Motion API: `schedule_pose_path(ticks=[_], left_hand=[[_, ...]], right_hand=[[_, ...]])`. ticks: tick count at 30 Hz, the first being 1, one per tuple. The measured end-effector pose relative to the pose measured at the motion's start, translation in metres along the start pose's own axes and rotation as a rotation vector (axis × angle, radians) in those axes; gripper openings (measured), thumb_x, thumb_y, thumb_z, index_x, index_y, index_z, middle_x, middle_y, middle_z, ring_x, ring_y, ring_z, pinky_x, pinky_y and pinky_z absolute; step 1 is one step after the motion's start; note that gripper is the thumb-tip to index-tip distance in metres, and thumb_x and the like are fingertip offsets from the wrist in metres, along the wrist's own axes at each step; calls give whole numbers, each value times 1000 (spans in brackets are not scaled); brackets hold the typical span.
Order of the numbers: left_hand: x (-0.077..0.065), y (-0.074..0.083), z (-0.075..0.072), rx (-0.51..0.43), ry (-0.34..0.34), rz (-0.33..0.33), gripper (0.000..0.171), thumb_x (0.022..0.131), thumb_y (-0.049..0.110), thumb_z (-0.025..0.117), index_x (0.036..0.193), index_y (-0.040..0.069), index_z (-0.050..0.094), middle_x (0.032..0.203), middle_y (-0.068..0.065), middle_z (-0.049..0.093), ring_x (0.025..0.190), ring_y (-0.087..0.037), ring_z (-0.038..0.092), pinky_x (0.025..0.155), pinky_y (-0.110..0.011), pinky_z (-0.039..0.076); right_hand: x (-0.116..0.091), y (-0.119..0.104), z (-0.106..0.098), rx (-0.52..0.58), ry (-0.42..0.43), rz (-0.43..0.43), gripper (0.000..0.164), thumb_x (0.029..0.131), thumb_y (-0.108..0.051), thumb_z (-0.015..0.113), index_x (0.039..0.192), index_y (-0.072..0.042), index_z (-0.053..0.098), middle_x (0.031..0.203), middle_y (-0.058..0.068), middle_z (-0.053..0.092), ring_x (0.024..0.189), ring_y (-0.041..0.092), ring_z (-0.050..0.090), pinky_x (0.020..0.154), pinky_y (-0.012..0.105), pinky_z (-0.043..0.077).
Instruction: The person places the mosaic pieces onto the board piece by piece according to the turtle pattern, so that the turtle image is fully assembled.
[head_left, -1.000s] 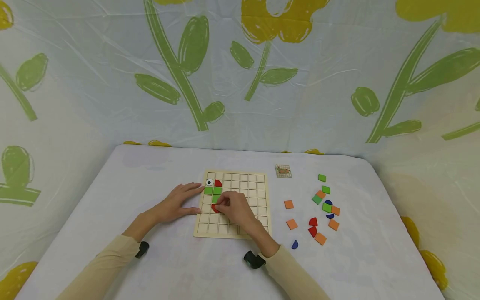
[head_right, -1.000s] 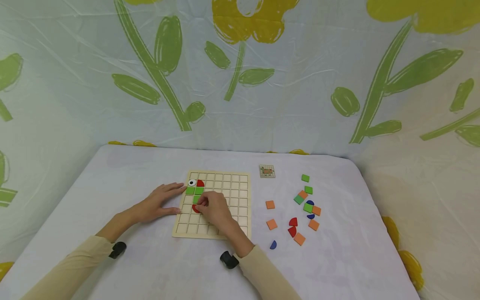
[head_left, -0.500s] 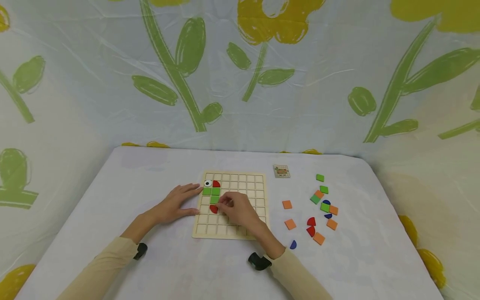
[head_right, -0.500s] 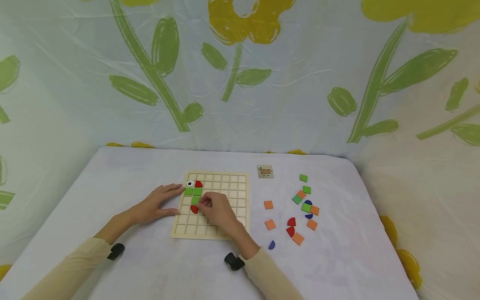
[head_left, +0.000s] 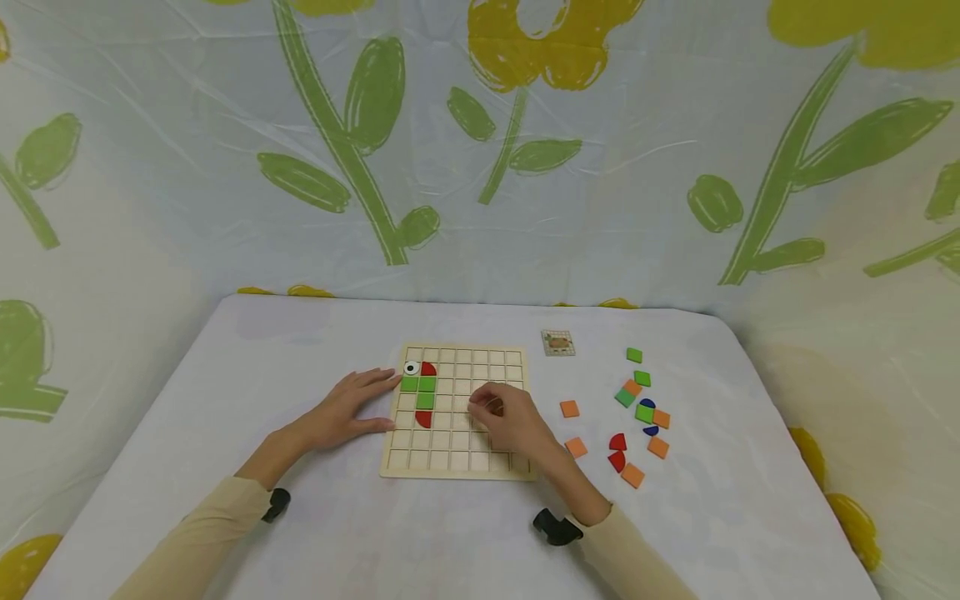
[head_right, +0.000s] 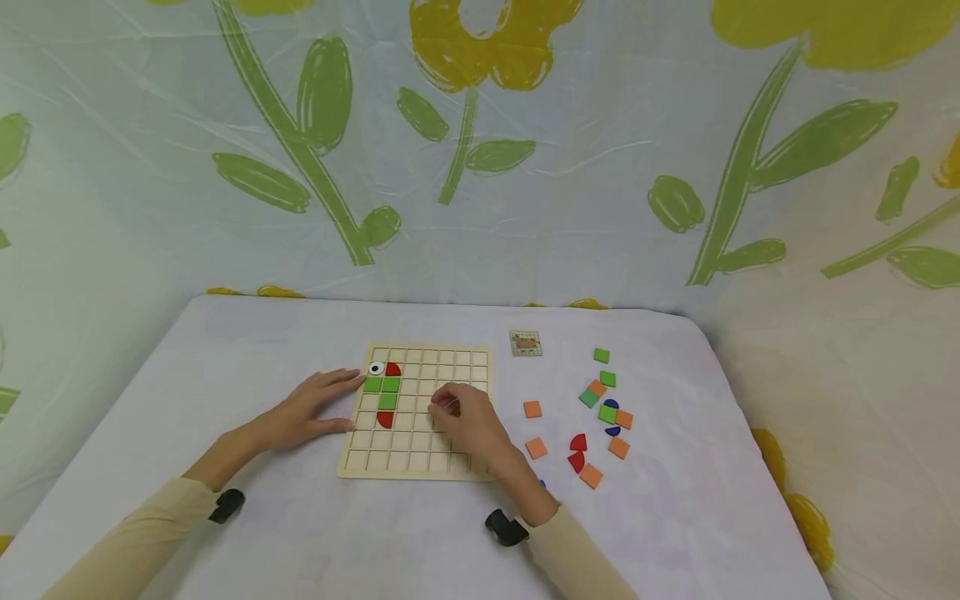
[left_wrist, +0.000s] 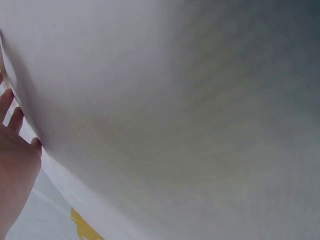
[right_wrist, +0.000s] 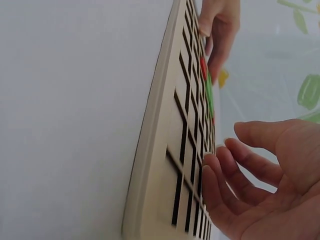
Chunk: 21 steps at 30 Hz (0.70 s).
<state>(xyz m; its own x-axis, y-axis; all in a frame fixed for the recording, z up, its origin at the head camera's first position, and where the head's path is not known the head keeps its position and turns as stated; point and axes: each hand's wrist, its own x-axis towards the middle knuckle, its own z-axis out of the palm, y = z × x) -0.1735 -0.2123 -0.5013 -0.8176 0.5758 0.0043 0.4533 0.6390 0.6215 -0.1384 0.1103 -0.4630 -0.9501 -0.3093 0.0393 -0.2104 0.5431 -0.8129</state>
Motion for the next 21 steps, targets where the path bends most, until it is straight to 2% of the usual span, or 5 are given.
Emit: schedule_pose_path(ticks=[4, 7, 11, 16, 21], left_hand=[[0, -1, 0, 5, -5, -1, 82, 93, 47, 75, 159, 13, 41, 164, -13, 36, 151, -39, 26, 121, -65, 13], [-1, -1, 0, 12, -2, -9, 82, 92, 47, 75, 159, 13, 42, 164, -13, 36, 151, -40, 26, 120, -65, 17], [-1, -2, 1, 18, 3, -17, 82, 92, 48, 75, 158, 13, 42, 164, -14, 36, 150, -41, 27, 118, -66, 22], [-1, -2, 1, 20, -2, -13, 82, 92, 47, 75, 159, 13, 41, 163, -14, 36, 151, -40, 26, 120, -65, 15], [0, -1, 1, 25, -8, -17, 83, 92, 49, 74, 159, 14, 41, 163, -14, 36, 152, -40, 26, 121, -66, 11]], right_hand=[[-7, 9, -12, -11, 39, -8, 6, 98, -12, 71, 102, -8, 73, 93, -1, 70, 86, 14, 66, 80, 28, 56], [-12, 13, -21, -16, 68, -12, 5, 97, -11, 72, 102, -8, 73, 93, 0, 70, 87, 16, 67, 81, 30, 57], [-18, 18, -32, -31, 105, -9, 7, 96, -9, 73, 102, -5, 73, 93, 2, 70, 89, 20, 67, 85, 38, 59], [-26, 26, -45, -53, 143, 43, 12, 96, -11, 73, 106, -5, 73, 101, 4, 70, 99, 24, 67, 92, 45, 57], [-34, 37, -59, -98, 171, 84, 18, 96, -13, 73, 112, -5, 72, 112, 8, 71, 105, 27, 67, 96, 46, 56]])
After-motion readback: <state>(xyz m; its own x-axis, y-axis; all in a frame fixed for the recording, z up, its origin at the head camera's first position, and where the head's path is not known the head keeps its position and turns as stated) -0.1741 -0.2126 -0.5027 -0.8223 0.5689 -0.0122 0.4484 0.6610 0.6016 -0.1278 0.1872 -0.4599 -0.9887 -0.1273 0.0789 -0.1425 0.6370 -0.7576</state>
